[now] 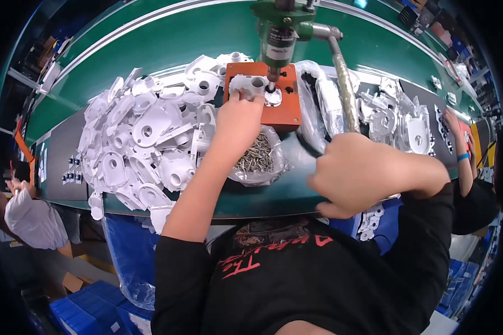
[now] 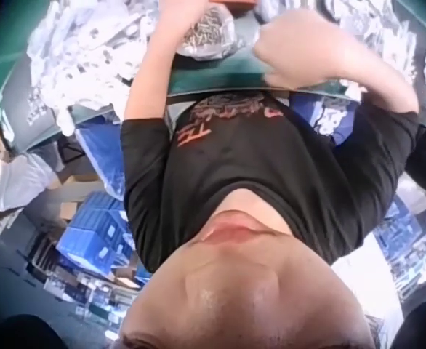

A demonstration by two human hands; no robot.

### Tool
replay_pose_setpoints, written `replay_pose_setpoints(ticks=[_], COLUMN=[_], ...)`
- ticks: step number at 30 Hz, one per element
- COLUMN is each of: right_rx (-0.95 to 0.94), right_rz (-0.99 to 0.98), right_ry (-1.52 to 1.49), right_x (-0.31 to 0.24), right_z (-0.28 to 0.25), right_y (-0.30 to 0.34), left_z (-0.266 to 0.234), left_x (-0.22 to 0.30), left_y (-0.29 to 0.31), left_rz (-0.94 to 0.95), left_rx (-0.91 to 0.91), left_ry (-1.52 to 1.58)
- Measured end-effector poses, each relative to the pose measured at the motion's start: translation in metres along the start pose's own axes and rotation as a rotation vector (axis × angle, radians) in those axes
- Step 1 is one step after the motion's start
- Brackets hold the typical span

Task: Manually assembling plastic components using a press machine on a production line.

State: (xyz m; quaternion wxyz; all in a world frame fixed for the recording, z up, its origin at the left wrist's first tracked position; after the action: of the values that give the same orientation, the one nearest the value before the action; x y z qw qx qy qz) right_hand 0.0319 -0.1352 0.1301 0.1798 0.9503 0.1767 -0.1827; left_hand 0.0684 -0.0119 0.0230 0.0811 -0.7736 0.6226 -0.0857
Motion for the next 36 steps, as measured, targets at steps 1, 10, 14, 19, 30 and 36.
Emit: replay_pose_setpoints(ticks=[1, 10, 14, 19, 30, 36], right_rx=[-0.086, 0.606, 1.543, 1.178, 1.194, 0.468], right_rz=[0.164, -0.222, -0.328, -0.004, 0.694, 0.945], right_ry=[0.167, -0.607, -1.137, -1.592, -0.728, 0.217], right_x=[0.001, -0.006, 0.078, 0.136, 0.196, 0.253], right_z=[0.017, -0.080, -0.144, -0.101, -0.021, 0.036], right_y=[0.009, 0.043, 0.126, 0.067, 0.156, 0.137], left_z=[-0.001, -0.007, -0.003, -0.004, 0.021, 0.017], left_x=[0.009, 0.003, 0.017, -0.006, -0.002, -0.010], left_y=[0.000, 0.026, -0.005, -0.026, -0.049, -0.053], left_rz=[0.034, 0.004, 0.006, 0.010, 0.180, 0.245], left_rx=[0.018, -0.007, -0.042, 0.005, -0.359, -0.257], left_ry=[0.048, 0.114, 0.096, 0.097, 0.324, 0.091])
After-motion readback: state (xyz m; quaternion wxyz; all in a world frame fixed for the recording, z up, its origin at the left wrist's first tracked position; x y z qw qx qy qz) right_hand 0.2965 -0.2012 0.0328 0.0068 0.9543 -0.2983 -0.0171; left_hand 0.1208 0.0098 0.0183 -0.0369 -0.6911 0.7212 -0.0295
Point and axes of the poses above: each hand's wrist, its own y-axis away from the middle knuckle, its own z-axis out of the palm, x = y × z, the point moved 8 cm from there along -y, towards the middle knuckle
